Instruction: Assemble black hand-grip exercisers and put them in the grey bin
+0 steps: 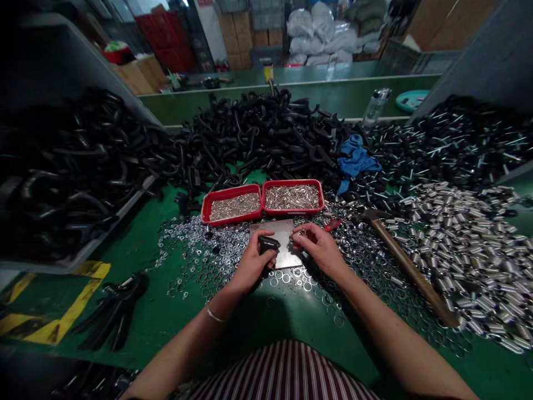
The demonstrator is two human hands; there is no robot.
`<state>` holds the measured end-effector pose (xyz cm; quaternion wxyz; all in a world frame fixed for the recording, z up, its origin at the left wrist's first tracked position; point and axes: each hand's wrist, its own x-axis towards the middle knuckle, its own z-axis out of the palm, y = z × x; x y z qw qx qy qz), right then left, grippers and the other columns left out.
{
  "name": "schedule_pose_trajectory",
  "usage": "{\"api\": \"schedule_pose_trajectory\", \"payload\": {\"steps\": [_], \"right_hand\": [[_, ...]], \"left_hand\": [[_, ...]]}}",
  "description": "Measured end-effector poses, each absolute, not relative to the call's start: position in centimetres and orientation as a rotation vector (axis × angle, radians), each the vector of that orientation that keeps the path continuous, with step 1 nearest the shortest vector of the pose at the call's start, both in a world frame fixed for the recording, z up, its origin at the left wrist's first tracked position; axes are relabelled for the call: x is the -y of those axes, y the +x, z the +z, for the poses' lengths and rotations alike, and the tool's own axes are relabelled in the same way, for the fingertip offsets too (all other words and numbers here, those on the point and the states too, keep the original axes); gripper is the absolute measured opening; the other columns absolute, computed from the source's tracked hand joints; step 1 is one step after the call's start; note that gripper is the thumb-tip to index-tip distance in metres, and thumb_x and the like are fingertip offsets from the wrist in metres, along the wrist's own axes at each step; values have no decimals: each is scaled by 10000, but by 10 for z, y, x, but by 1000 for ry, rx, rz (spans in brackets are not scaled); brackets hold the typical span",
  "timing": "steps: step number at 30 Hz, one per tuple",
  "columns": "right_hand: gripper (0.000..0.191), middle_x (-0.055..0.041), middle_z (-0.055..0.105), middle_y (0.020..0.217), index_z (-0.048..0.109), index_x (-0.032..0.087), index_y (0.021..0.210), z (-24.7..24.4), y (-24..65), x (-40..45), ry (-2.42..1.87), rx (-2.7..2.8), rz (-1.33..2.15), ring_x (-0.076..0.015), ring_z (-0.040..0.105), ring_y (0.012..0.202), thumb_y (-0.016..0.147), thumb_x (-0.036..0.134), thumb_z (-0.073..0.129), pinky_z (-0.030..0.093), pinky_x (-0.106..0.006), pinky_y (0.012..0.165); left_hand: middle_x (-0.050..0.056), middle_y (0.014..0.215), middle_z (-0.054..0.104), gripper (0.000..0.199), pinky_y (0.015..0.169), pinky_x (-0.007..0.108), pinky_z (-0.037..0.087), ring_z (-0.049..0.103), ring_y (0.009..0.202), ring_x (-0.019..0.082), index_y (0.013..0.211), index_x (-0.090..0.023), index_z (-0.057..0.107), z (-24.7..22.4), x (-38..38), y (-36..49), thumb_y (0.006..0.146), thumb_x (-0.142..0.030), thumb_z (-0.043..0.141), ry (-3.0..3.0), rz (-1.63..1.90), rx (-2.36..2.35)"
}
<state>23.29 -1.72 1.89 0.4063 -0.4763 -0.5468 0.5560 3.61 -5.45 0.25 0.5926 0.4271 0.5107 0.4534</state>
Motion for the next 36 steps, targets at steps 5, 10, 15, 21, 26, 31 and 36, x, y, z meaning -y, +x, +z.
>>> {"api": "schedule_pose_trajectory", "payload": {"steps": [5, 10, 15, 21, 26, 31, 36], "right_hand": [[260, -3, 717, 869, 643, 240, 1020, 9, 209, 34, -1189, 1141, 1336, -178, 694, 778, 854, 425, 722, 561, -323, 772], [270, -20, 720, 876, 652, 236, 1007, 14, 202, 43, -1247, 1162, 1258, -191, 680, 767, 842, 434, 731, 556, -314, 706], [277, -22, 723, 862, 660, 224, 985, 23, 204, 49, -1201, 1169, 1398, -176, 679, 736, 815, 411, 773, 553, -307, 701], [263, 3, 679, 807, 623, 211, 980, 36, 207, 57, -1137, 1087, 1526, -141, 641, 680, 854, 409, 740, 530, -289, 674], [220, 21, 621, 748, 628, 199, 960, 52, 234, 48, -1114, 1434, 1672, -99, 535, 577, 884, 384, 719, 415, -236, 535], [259, 3, 634, 828, 643, 196, 1006, 39, 227, 50, -1066, 1079, 1912, -91, 538, 597, 860, 385, 743, 443, -241, 561], [239, 1, 676, 863, 649, 220, 1018, 19, 218, 50, -1126, 1172, 1620, -145, 660, 749, 869, 390, 726, 539, -309, 757]], "left_hand": [[17, 928, 667, 413, 548, 224, 468, 593, 631, 108, 1107, -208, 504, -4, 51, 53, 789, -300, 752, 955, 1205, -1171], [11, 796, 665, 136, 663, 273, 508, 631, 719, 158, 931, -177, 619, -5, 52, 51, 824, -225, 689, 1235, 1162, -1344], [66, 985, 701, 170, 865, 357, 523, 662, 935, 201, 995, -182, 621, -7, 51, 32, 854, -97, 579, 1916, 1250, -1266], [104, 1055, 690, 161, 860, 390, 538, 665, 980, 222, 1065, -177, 573, -4, 50, 22, 908, -150, 557, 2276, 1277, -1178], [69, 989, 695, 152, 838, 357, 544, 674, 942, 196, 1049, -188, 573, 2, 59, 20, 915, -143, 517, 2226, 1163, -1097], [93, 1030, 700, 161, 841, 385, 529, 666, 970, 213, 1048, -178, 582, -2, 65, 21, 935, -136, 474, 2401, 1188, -1108], [87, 1088, 642, 273, 923, 392, 505, 625, 1032, 220, 1119, -194, 563, -2, 70, 22, 867, -96, 535, 1966, 1088, -1200]]}}
